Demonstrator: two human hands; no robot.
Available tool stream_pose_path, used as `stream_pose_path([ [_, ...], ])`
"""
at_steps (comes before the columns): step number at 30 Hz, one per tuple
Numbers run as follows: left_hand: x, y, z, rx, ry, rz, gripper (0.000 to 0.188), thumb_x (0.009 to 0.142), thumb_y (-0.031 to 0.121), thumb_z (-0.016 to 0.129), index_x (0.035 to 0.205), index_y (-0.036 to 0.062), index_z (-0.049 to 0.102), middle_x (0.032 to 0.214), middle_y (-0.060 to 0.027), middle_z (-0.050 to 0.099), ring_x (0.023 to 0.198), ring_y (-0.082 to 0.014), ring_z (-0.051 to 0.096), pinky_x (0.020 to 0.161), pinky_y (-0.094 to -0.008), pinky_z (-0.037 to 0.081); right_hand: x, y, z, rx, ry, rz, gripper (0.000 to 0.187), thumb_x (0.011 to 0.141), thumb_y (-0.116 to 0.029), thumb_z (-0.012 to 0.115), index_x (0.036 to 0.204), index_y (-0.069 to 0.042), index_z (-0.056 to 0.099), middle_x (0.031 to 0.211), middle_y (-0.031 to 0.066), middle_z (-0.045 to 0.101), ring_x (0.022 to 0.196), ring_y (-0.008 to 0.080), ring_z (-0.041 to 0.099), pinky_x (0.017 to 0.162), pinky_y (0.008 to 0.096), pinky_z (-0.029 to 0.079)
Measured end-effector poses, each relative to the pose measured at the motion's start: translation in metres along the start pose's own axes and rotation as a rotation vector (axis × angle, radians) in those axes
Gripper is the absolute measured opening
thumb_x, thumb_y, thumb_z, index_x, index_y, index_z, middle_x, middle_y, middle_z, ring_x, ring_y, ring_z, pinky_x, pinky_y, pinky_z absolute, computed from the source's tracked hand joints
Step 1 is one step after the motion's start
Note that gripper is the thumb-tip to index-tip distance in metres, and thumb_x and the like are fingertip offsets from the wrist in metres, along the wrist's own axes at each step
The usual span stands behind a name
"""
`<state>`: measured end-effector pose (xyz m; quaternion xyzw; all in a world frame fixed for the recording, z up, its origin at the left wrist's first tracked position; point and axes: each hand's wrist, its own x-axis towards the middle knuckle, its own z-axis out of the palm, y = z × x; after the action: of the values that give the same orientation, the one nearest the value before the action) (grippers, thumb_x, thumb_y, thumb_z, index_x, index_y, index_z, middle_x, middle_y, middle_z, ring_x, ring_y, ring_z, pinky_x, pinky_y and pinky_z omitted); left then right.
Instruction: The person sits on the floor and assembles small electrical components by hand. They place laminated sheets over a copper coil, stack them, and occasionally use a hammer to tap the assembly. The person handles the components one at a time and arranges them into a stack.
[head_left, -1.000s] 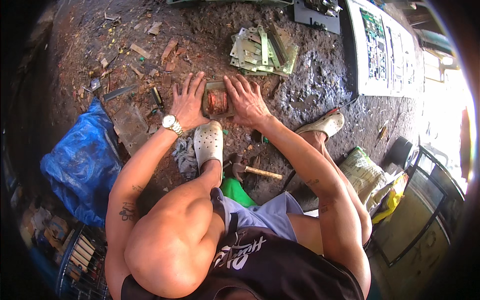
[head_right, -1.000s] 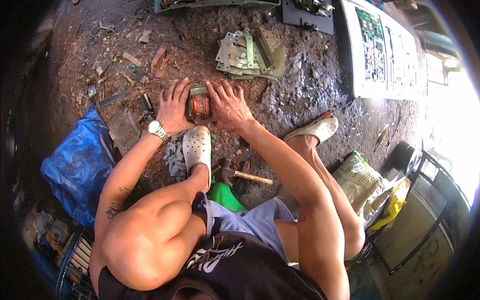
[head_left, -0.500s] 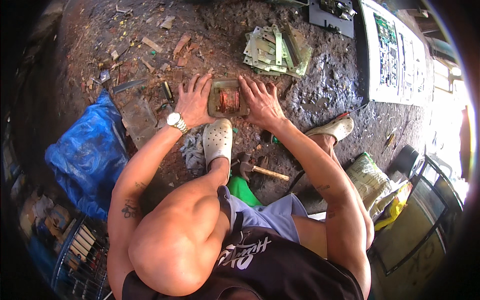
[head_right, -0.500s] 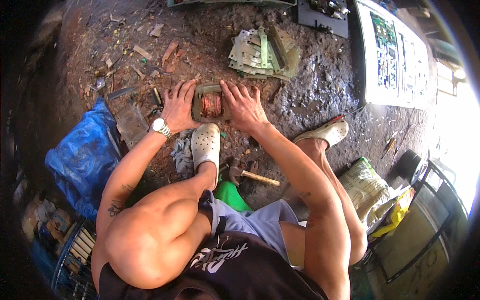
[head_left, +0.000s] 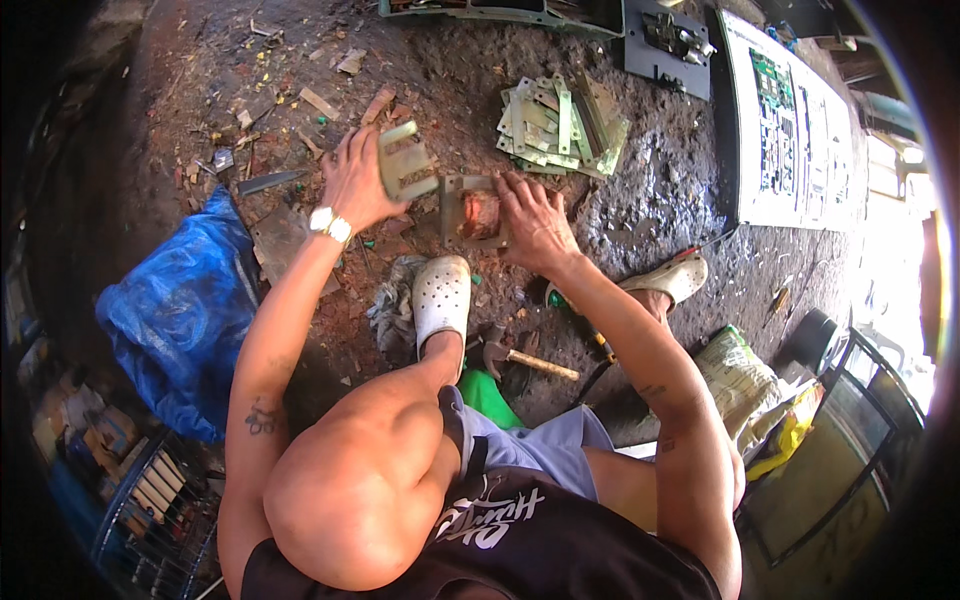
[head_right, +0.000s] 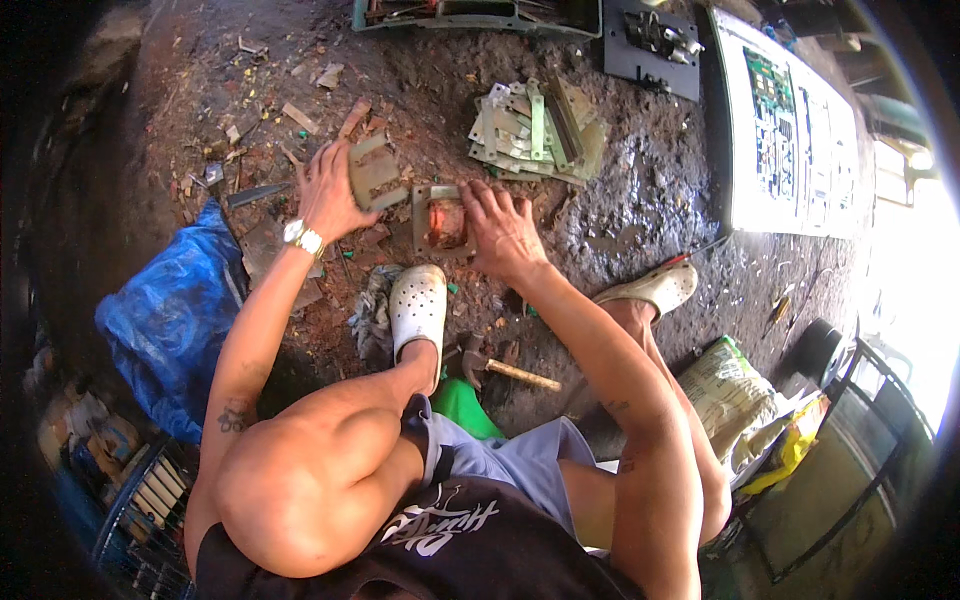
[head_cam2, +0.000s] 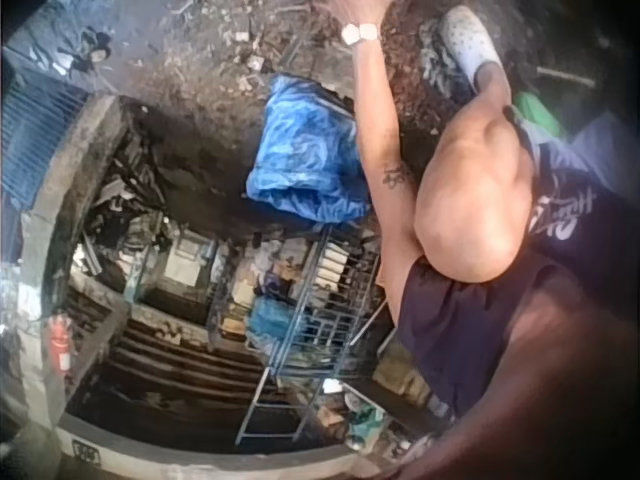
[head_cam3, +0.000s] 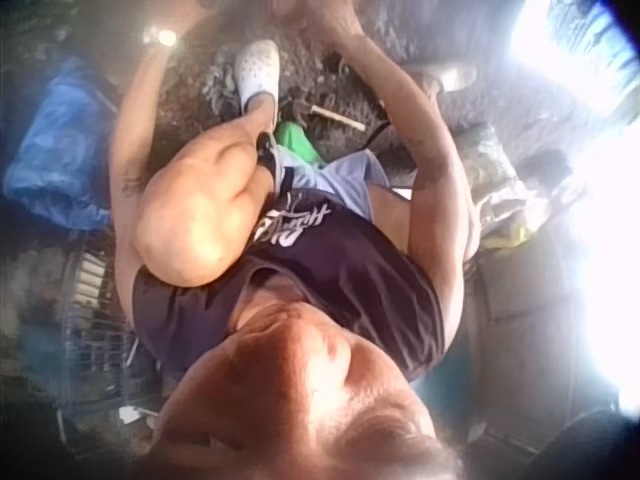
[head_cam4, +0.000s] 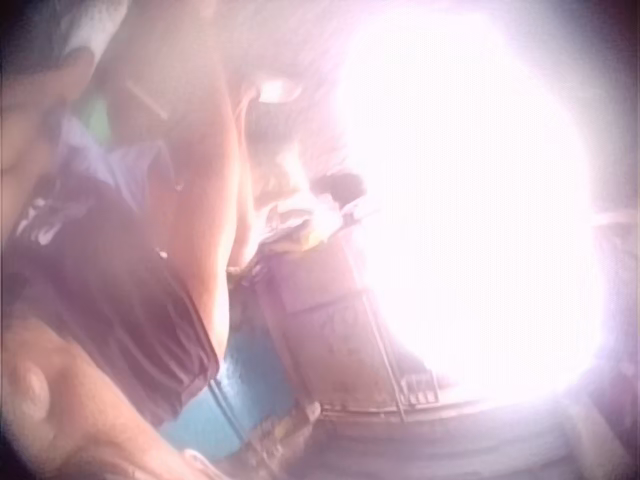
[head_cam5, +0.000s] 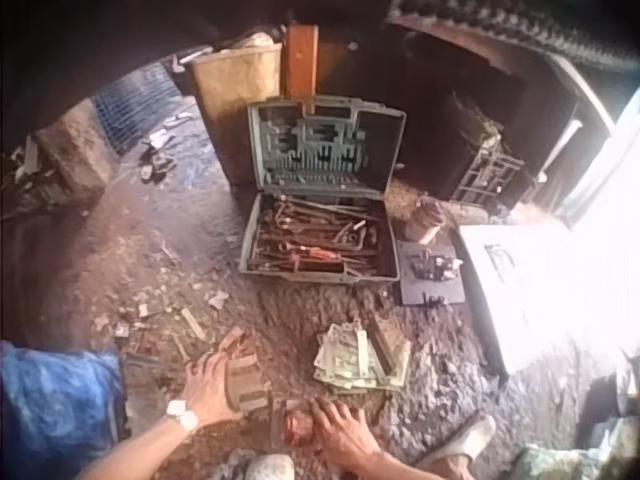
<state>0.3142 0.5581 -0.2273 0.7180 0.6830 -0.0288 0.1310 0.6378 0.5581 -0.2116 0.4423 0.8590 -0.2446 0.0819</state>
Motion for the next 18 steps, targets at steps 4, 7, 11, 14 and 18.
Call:
stream_pose_path([
  [4,0.058,0.008,0.003,0.110,-0.105,0.046,0.132,0.059,0.055,0.097,0.160,0.0009,0.032,0.166,-0.0165,0.034,0.157,-0.0389,0.027,0.118,-0.0754,0.031,0.003,-0.021,0.001,0.053,-0.018,-0.038,0.117,0.069,-0.033,0.092,0.164,-0.006,0.030,0.161,0.0172,0.037,0.143,0.0369,0.044,0.115,0.0592,0.040],
  [7,0.084,0.015,0.008,0.111,-0.164,0.071,0.130,0.060,0.057,0.096,0.160,0.0023,0.034,0.166,-0.0161,0.034,0.157,-0.0383,0.027,0.118,-0.0752,0.032,0.002,-0.025,-0.001,0.066,0.003,-0.007,0.117,0.069,-0.031,0.093,0.164,-0.005,0.031,0.162,0.0175,0.037,0.144,0.0365,0.044,0.115,0.0575,0.040],
  [11,0.100,0.035,0.005,0.106,-0.116,0.088,0.128,0.060,0.057,0.095,0.159,0.0023,0.035,0.166,-0.0141,0.035,0.157,-0.0367,0.028,0.117,-0.0744,0.032,0.000,-0.024,0.001,0.045,-0.028,0.015,0.121,0.067,-0.030,0.094,0.165,-0.002,0.028,0.164,0.0191,0.034,0.147,0.0376,0.041,0.115,0.0565,0.040],
  [14,0.108,0.059,-0.008,0.096,-0.112,0.126,0.128,0.060,0.058,0.095,0.159,0.0027,0.034,0.166,-0.0133,0.035,0.157,-0.0362,0.028,0.117,-0.0740,0.032,-0.001,-0.023,0.005,0.085,-0.021,0.006,0.120,0.067,-0.027,0.092,0.164,-0.001,0.028,0.165,0.0224,0.034,0.148,0.0391,0.040,0.115,0.0565,0.040],
  [18,0.120,0.096,-0.022,0.059,-0.125,0.200,0.136,0.061,0.060,0.095,0.163,0.0029,0.027,0.169,-0.0126,0.029,0.160,-0.0356,0.022,0.122,-0.0740,0.027,0.001,-0.025,0.007,0.032,-0.052,0.026,0.118,0.068,-0.025,0.090,0.165,-0.001,0.027,0.166,0.0222,0.033,0.146,0.0379,0.043,0.113,0.0551,0.041],
])
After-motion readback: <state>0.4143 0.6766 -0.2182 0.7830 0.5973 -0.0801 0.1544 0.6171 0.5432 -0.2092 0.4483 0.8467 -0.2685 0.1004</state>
